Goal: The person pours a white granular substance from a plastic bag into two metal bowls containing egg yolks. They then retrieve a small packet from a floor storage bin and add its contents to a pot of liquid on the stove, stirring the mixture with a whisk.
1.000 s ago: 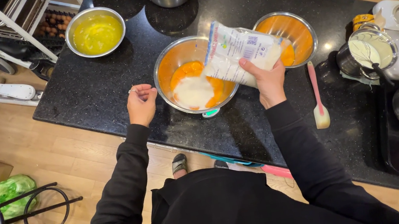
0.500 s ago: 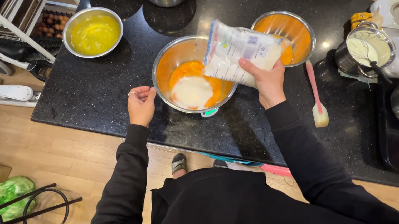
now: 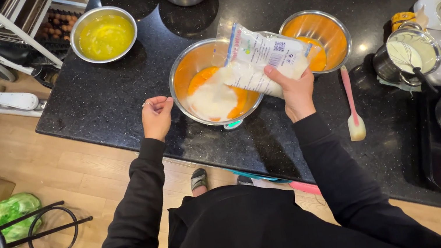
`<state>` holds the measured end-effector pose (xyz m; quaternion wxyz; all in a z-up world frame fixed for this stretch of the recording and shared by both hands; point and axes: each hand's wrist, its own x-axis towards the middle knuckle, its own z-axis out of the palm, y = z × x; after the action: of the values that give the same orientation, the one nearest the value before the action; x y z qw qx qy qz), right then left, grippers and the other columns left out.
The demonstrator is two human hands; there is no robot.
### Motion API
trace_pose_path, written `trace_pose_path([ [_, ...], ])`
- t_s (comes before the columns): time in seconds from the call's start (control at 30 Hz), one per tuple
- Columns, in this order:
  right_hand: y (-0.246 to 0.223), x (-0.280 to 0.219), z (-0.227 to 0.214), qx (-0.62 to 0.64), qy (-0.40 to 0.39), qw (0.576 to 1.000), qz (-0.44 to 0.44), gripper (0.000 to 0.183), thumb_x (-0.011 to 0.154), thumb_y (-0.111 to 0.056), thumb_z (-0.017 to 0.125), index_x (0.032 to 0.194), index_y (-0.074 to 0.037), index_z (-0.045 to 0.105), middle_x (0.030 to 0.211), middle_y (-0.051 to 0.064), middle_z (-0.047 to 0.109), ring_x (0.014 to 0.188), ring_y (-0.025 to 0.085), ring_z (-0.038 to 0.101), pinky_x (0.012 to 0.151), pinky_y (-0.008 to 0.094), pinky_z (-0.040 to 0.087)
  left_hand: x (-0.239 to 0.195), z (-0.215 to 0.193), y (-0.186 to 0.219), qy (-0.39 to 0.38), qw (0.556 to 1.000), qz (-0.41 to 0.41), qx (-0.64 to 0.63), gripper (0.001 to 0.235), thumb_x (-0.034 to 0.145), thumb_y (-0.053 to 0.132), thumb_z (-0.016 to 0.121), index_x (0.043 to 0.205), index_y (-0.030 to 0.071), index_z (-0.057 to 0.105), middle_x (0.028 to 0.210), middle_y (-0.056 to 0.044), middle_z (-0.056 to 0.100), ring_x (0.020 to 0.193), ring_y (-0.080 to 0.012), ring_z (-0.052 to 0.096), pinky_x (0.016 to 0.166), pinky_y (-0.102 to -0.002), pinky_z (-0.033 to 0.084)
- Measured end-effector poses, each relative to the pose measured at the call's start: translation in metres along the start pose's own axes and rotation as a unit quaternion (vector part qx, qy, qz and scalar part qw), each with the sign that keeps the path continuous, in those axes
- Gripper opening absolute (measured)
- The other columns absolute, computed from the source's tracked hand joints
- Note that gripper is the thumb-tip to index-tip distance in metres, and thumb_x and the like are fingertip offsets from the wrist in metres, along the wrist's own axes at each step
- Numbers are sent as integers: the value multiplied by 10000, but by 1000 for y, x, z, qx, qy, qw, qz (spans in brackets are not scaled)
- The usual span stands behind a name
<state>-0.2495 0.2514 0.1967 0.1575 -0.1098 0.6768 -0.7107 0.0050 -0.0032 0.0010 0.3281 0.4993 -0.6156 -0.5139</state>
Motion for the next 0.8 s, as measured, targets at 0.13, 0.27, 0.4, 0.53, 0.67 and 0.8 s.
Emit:
trace_pose_path([
  [0.13, -1, 1, -1, 1, 2, 1000, 4, 871, 757, -231, 1193, 1456, -67, 699, 1331, 65, 749, 1257, 185, 705, 1014, 343, 620, 2, 3, -9, -13, 1000, -8, -12, 370, 1024, 333, 938, 1235, 81, 767, 1049, -87, 830, 906, -126, 753, 759, -292, 654],
  [0.27, -10, 0, 3, 23, -2, 1000, 19, 860, 770, -234, 1186, 1457, -76, 693, 1334, 64, 749, 1260, 187, 703, 1011, 351, 620, -3, 9, -9, -22, 999, -27, -38, 400, 1043, 368, 923, 1244, 66, 753, 1025, -86, 815, 879, -120, 739, 682, -261, 645],
  [0.4, -7, 0, 4, 36, -5, 999, 19, 880, 772, -236, 1189, 1476, -76, 685, 1341, 57, 743, 1269, 177, 703, 1007, 346, 613, -20, 10, 13, -31, 997, -42, -62, 434, 1055, 385, 909, 1248, 37, 738, 1016, -106, 796, 869, -137, 747, 601, -246, 656],
  [0.53, -7, 0, 4, 36, -5, 999, 19, 888, 777, -238, 1187, 1484, -70, 676, 1347, 59, 736, 1276, 182, 694, 1018, 359, 609, -20, 10, 14, -33, 996, -41, -68, 453, 1055, 391, 909, 1257, 24, 736, 1022, -106, 784, 878, -143, 751, 591, -247, 666],
  [0.67, -9, -2, 5, 37, -14, 999, 12, 881, 783, -234, 1185, 1480, -69, 672, 1346, 65, 732, 1277, 186, 688, 1029, 359, 606, -21, 8, 14, -38, 996, -49, -66, 455, 1056, 392, 906, 1258, 22, 736, 1023, -105, 773, 888, -145, 749, 594, -246, 673],
  [0.8, -9, -2, 3, 38, -13, 999, 5, 891, 787, -239, 1186, 1488, -51, 669, 1349, 67, 717, 1286, 187, 673, 1039, 361, 594, -22, 5, 17, -47, 995, -56, -66, 436, 1058, 379, 902, 1253, 25, 740, 1012, -89, 769, 887, -140, 757, 591, -241, 677],
])
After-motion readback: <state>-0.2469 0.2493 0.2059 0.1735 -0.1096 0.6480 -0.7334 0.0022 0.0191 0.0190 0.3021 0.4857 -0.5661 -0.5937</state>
